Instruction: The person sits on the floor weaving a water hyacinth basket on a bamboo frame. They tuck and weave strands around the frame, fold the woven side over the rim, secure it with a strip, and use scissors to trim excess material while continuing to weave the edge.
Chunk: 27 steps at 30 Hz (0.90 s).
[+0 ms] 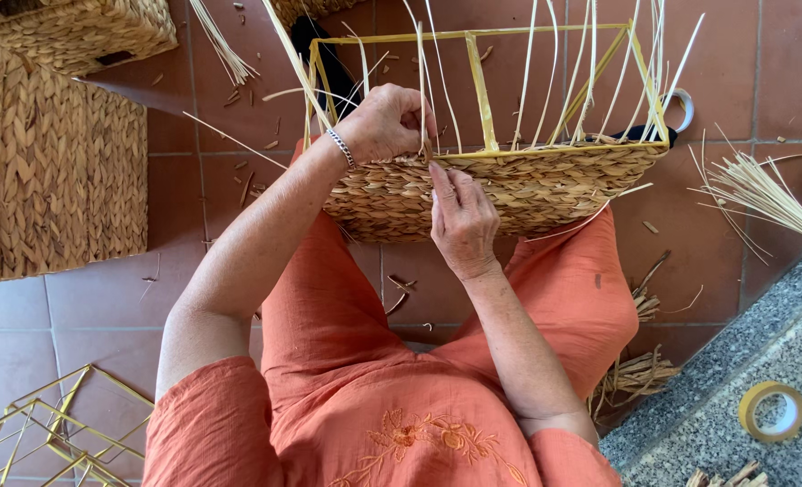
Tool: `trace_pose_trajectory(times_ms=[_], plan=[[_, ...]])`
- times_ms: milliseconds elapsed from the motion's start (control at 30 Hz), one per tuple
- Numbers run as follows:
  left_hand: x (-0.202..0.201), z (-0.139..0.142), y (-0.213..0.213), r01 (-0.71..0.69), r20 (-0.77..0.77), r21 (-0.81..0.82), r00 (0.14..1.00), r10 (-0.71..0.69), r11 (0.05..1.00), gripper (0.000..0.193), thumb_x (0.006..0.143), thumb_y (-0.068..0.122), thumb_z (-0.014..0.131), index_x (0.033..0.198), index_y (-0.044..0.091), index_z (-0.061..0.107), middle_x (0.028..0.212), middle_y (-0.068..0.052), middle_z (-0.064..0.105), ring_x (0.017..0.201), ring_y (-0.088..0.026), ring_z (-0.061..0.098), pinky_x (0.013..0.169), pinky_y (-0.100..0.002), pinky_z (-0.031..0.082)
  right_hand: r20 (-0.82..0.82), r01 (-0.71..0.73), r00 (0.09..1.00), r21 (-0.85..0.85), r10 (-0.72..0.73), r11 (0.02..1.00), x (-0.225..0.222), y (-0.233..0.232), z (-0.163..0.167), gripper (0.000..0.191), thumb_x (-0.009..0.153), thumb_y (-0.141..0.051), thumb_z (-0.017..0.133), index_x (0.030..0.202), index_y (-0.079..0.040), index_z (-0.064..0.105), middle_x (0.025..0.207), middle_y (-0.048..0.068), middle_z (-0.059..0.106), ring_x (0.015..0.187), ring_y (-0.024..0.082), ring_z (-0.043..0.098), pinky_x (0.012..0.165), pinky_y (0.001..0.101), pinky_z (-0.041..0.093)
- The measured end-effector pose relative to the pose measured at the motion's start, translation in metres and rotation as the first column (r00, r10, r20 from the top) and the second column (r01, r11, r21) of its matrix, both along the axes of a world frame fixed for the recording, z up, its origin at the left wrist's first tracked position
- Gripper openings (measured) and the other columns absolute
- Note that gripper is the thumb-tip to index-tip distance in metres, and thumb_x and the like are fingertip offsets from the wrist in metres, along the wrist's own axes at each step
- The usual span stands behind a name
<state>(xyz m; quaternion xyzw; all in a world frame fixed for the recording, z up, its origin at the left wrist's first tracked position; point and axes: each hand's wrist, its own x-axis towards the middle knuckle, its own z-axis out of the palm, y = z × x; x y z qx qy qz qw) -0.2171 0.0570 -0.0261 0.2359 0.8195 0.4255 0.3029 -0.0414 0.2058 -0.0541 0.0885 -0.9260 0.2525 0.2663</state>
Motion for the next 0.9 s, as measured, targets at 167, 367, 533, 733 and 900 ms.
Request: trace_pose_trajectory(times_ms=[167,367,533,733,900], plan=[[-0.011,0.009,0.007,0.07,0.08,-0.107,0.995,-0.061,0.992,0.014,0.076,0.006,0.083,0.089,0.007,0.078,0.08,-0.004,0.076,0.069,-0.009,0.07,0.061,-0.026,0.059,-0.003,0.016,1.0,0.068,-0.016,0.998,-0.002,-0.001,-0.008,0.045,0.095,0.001,0.069,0.139,-0.007,0.06,0.11,0.01,0.065,0.094,0.025,0.069,0.079,0.0372,0.062],[-0.019,0.026,0.027,0.197,0.194,-0.305,0.971,-0.142,0.932,0.017,0.076,0.007,0.085,0.091,0.004,0.077,0.08,-0.009,0.076,0.069,-0.014,0.071,0.062,-0.029,0.06,0.036,0.044,0.998,0.103,-0.048,0.994,-0.002,-0.006,-0.004,0.046,0.093,0.004,0.068,0.137,-0.006,0.058,0.106,0.01,0.063,0.092,0.026,0.069,0.077,0.0381,0.06],[-0.018,0.021,0.035,0.246,0.192,-0.348,0.963,-0.188,0.905,0.019,0.077,-0.001,0.079,0.096,0.005,0.077,0.083,-0.01,0.077,0.07,-0.016,0.071,0.061,-0.03,0.06,0.044,0.046,0.998,0.067,-0.049,0.997,-0.001,-0.005,0.002,0.046,0.091,0.006,0.068,0.135,-0.009,0.061,0.106,0.011,0.063,0.094,0.028,0.069,0.079,0.0386,0.06],[-0.025,0.006,0.012,0.227,0.301,-0.032,0.931,-0.207,0.973,0.025,0.076,-0.002,0.08,0.099,0.008,0.079,0.085,-0.005,0.078,0.074,-0.011,0.073,0.063,-0.024,0.063,0.062,0.063,0.996,-0.096,-0.058,0.993,-0.003,-0.005,-0.003,0.034,0.093,-0.002,0.07,0.126,-0.01,0.066,0.105,0.01,0.066,0.088,0.024,0.071,0.077,0.0357,0.06],[-0.024,0.007,0.019,0.221,0.251,-0.178,0.953,-0.173,0.959,0.018,0.078,0.006,0.083,0.095,0.006,0.079,0.084,-0.006,0.077,0.072,-0.013,0.074,0.061,-0.025,0.063,0.125,0.118,0.988,-0.218,-0.092,0.969,-0.011,-0.005,-0.006,0.019,0.097,-0.012,0.076,0.11,-0.006,0.065,0.087,0.004,0.068,0.066,0.02,0.068,0.062,0.0349,0.054]])
